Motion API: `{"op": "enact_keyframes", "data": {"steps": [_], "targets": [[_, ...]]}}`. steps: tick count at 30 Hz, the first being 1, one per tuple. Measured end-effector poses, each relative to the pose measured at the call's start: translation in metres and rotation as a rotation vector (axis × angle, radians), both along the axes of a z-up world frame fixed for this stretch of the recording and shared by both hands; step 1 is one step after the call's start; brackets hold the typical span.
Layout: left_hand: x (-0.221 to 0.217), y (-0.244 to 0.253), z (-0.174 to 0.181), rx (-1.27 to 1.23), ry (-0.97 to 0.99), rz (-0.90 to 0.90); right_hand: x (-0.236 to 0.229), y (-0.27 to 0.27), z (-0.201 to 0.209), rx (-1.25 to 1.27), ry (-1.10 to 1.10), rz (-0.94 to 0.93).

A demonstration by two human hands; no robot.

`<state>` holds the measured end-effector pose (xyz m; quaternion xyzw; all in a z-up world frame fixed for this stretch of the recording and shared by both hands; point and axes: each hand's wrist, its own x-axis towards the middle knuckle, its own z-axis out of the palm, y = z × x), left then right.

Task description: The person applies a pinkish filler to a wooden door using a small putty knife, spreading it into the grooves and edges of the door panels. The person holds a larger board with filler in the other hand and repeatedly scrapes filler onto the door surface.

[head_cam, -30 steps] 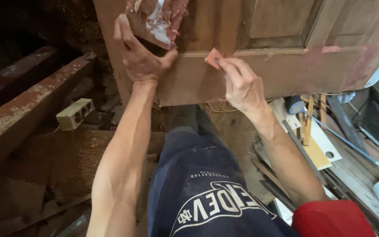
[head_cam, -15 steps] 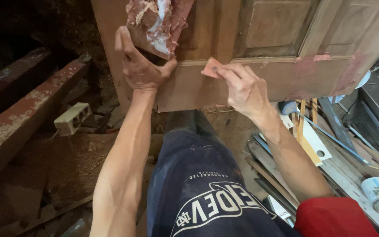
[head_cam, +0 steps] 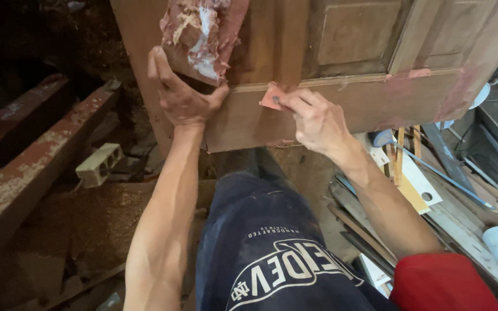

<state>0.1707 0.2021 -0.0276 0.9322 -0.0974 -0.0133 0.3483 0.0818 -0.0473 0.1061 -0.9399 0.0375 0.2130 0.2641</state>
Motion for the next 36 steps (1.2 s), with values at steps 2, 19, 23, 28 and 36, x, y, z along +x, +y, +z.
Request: {"op": "enact_keyframes", "data": {"steps": [2, 19, 23, 28, 36], "targets": [[0.001, 0.000, 0.000, 0.005, -0.018, -0.010, -0.001, 0.001, 0.002, 0.017, -0.059, -0.062], [0.001, 0.001, -0.005, 0.066, -0.095, -0.038, -0.074, 0.034, 0.018, 0.141, -0.081, -0.527], [0.003, 0.007, -0.008, 0.067, -0.098, -0.066, -0.136, 0.055, 0.008, -0.027, -0.081, -0.810], [-0.001, 0.007, -0.004, 0.082, -0.063, -0.047, -0.173, 0.076, -0.030, -0.135, -0.045, -1.001], [0.003, 0.002, 0.006, 0.116, -0.101, -0.058, -0.151, 0.121, -0.034, 0.114, -0.109, -0.958]]}}
